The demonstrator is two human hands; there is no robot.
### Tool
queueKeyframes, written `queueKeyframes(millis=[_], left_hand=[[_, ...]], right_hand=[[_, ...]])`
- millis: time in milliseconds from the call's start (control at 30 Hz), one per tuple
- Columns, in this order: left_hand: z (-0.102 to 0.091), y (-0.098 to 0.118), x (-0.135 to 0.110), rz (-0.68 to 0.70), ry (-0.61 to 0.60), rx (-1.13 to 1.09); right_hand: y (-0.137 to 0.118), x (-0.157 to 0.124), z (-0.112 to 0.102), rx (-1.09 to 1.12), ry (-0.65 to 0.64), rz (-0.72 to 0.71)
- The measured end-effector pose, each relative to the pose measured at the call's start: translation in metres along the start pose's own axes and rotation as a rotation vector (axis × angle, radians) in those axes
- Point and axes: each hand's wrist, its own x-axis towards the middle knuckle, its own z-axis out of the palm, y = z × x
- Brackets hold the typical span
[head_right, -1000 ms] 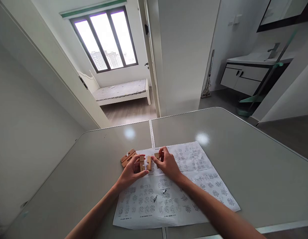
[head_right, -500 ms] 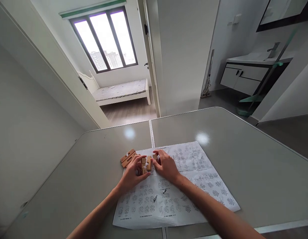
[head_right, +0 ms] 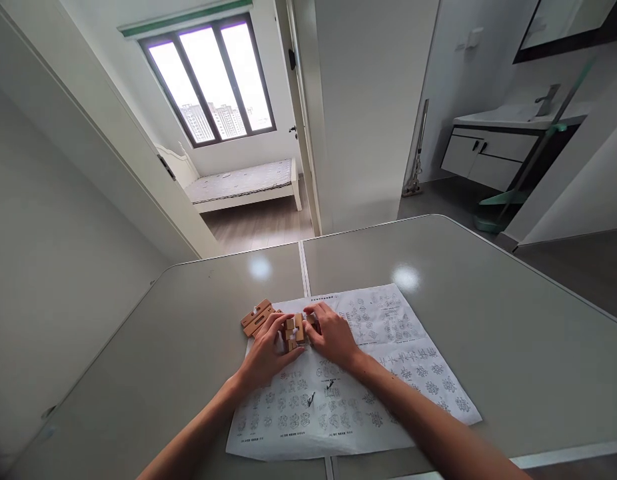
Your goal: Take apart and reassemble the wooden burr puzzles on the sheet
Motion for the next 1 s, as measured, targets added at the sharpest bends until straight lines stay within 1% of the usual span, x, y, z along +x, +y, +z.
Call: queueKeyframes(millis=[333, 567, 1000], left_hand=[[0.0034, -0.0044, -0.0026, 0.022, -0.073, 0.038], [0.0026, -0.0026, -0.0022, 0.039, -0.073, 0.025], [-0.0002, 0.0036, -0.0009, 0.075, -0.060, 0.023]], right_hand=[[-0.0012, -0.0014, -0.0014, 0.010, -0.055, -0.050], [-0.0024, -0.0024, -0.0023, 0.019, -0.103, -0.088], [-0.0043, -0.0031, -0.0020, 0.019, -0.095, -0.109]])
